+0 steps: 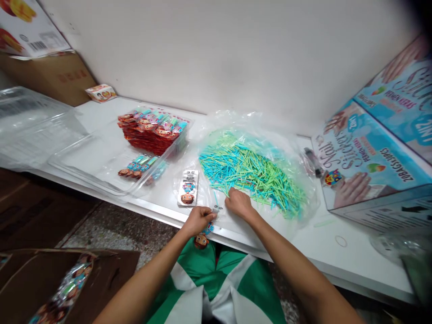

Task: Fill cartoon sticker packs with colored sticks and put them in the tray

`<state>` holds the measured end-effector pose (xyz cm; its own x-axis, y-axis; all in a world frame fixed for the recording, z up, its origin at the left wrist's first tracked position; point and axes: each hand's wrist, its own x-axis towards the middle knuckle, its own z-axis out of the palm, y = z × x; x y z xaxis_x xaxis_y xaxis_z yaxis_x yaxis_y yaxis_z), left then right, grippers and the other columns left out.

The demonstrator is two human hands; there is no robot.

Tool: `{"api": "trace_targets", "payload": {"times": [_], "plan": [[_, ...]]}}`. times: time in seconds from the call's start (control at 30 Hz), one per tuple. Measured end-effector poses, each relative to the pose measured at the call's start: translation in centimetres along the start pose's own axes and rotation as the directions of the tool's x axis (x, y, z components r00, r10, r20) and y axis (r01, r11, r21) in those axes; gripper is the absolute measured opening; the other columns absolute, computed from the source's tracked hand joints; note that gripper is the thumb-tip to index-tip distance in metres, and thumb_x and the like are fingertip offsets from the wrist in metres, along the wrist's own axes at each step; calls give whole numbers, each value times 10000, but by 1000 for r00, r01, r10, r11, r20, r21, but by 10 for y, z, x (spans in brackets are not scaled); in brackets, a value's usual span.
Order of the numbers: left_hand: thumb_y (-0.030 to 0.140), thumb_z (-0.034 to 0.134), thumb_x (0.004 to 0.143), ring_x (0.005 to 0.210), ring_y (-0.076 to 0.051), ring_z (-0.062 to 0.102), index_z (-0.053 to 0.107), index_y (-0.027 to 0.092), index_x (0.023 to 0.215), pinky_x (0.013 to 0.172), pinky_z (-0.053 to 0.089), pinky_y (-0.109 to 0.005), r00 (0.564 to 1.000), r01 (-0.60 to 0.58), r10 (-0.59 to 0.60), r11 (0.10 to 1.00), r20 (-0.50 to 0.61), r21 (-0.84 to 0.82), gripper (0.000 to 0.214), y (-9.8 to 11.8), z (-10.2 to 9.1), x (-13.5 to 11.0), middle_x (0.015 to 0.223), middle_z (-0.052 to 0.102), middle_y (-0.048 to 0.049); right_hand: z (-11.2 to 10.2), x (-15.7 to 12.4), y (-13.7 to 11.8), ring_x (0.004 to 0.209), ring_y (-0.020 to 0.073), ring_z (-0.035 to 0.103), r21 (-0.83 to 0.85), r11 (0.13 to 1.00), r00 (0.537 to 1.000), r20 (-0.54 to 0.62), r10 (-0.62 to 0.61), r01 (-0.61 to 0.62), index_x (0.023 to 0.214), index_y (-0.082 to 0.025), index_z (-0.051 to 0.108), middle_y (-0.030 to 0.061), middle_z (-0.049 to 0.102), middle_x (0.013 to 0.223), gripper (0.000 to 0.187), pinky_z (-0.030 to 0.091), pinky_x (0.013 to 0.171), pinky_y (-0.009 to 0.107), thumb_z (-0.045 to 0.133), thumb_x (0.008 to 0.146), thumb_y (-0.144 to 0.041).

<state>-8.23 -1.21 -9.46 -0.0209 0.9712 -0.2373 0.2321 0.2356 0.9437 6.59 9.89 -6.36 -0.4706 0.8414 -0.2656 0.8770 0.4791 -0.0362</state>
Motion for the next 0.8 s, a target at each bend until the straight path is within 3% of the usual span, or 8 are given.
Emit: {"api": "trace_targets", "payload": {"times": [0.17,0.47,0.6,0.8], "plan": [[404,555,731,512,-99,385,542,138,558,495,280,-217,1000,-6,6,1000,-8,21,318,-4,0,1,512,446,24,-12,9,15,928,227,575,-48,993,994,-8,-110,109,1062,-146,495,145,572,1056,228,387,736,308,334,912,-203],[397,547,742,504,-99,389,552,137,572,501,279,-221,1000,5,-5,1000,0,-5,311,-11,2,3,504,452,28,-22,21,0,971,248,531,-53,967,966,-53,-251,249,1213,-133,393,149,483,1155,407,385,771,315,362,893,-382],[389,545,747,525,-103,405,561,133,591,508,281,-218,1000,9,-9,1000,-7,1,301,-13,2,3,524,469,23,-22,27,-2,970,265,535,-69,953,955,-28,-296,294,1179,-122,427,161,489,1141,528,398,774,323,400,844,-528],[387,548,746,523,-95,384,548,128,587,511,274,-216,1000,11,-11,1000,4,-4,305,-12,1,4,519,448,29,-27,31,1,951,266,558,-93,941,946,20,-324,324,1101,-113,504,161,536,1087,514,425,781,334,414,825,-537]]}}
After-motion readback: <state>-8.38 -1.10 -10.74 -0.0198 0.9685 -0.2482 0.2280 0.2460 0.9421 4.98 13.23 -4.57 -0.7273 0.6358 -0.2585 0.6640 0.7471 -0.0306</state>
